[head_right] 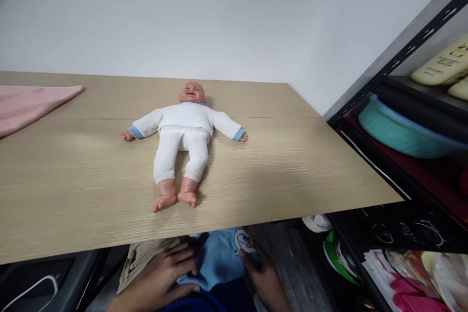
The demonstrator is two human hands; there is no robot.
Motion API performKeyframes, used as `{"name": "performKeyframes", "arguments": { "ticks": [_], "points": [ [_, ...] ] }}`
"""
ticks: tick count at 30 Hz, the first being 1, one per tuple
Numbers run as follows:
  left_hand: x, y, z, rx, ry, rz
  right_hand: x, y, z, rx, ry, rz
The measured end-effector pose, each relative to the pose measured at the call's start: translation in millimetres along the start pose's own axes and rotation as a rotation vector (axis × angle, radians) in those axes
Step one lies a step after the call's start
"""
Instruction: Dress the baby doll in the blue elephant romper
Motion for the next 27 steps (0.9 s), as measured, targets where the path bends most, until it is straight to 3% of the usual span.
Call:
{"name": "performKeyframes", "arguments": {
  "ticks": [2,4,6,7,9,10,12,15,18,20,23,27],
  "points": [
    [12.5,-5,-14,-0.112,-0.049,-0.019,14,-10,23,-0.08,0.099,-0.021],
    [31.6,-9,-34,-0.225,-0.13,-0.057,33,-14,62,-0.059,0.122,0.017],
    [55.9,-10,-58,-0.371,-0.227,-0.09,51,-12,120,0.164,-0.023,0.139],
    [70.0,-9,-69,-0.415,-0.263,-0.13,55,-11,154,0.349,-0.121,0.285],
    [100.6,-3,-85,-0.415,-0.335,-0.268,55,-12,218,0.71,-0.3,0.697],
    [115.3,2,-91,-0.395,-0.375,-0.331,57,-11,246,0.826,-0.374,0.813],
    [141.0,16,-99,-0.337,-0.424,-0.383,60,-6,295,1.026,-0.41,0.888],
    [169.3,41,-108,-0.294,-0.409,-0.287,63,0,344,1.204,-0.408,0.834],
    [188.8,57,-117,-0.37,-0.455,-0.157,71,6,367,1.282,-0.368,0.689],
    [198.4,61,-119,-0.408,-0.452,-0.141,78,14,371,1.267,-0.312,0.57],
    [205.1,62,-113,-0.324,-0.389,-0.122,83,31,364,1.158,-0.225,0.468],
    [204.7,61,-99,-0.166,-0.374,-0.017,79,52,351,1.04,-0.142,0.435]
  ]
}}
Point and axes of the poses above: each hand's wrist, its own y-axis towards the middle knuckle, its own x-axis out of the back of the hand, z = x × y, the point moved 4 cm from there along y, towards the middle knuckle, and after that the axes turned 2 degrees about -z, right-handed, at the moved point
